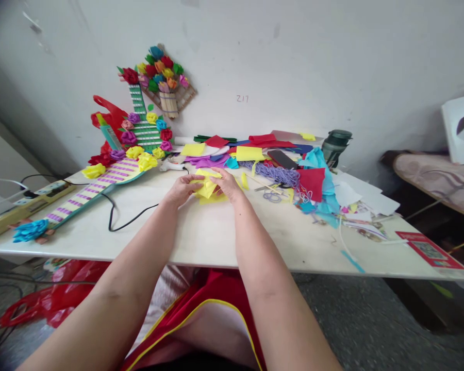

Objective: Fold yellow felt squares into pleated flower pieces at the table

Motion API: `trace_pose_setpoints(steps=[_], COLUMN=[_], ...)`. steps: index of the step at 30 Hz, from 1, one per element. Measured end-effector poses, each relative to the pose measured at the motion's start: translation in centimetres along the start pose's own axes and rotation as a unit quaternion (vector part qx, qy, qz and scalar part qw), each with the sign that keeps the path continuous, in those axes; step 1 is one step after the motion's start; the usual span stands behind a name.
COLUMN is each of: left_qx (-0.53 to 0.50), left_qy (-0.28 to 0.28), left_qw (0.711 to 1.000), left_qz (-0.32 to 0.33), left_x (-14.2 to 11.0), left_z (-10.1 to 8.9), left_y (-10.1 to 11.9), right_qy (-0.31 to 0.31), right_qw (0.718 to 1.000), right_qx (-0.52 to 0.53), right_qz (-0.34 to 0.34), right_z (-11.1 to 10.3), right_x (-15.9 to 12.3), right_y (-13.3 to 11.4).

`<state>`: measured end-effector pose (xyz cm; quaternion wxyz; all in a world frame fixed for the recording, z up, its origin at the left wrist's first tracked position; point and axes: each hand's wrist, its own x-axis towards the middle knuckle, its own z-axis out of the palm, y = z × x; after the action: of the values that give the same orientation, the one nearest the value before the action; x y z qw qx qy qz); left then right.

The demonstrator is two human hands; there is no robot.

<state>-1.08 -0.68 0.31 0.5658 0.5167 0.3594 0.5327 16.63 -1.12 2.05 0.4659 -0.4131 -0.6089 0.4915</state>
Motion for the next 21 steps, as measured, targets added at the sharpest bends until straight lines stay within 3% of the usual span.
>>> trace_pose_setpoints(steps=[4,11,16,21], left_qx=[-0.017,-0.041,-0.039,-0.036], left_qy=[0.007,0.007,0.012,0.004], left_qw=[1.0,0.999,0.999,0.999], left_qz=[0.002,-0.005,0.0,-0.005], left_x=[-0.2,-0.2,-0.1,-0.2], left_z=[0.1,-0.2,-0.5,-0.4], left_y=[0.3,0.4,0.3,0.4], right_qy=[-0.029,-0.049,-0.092,-0.096], right_qw=[0.999,0.971,0.936,0.924], right_qx=[-0.006,-0.133,-0.255,-0.288], right_qz=[-0.02,-0.192,-0.224,-0.232], right_z=[-0.5,-1.4,-1.0,-0.4], right_x=[-0.2,0.2,0.2,0.4], right_y=[-0.3,-0.6,-0.9,-0.7])
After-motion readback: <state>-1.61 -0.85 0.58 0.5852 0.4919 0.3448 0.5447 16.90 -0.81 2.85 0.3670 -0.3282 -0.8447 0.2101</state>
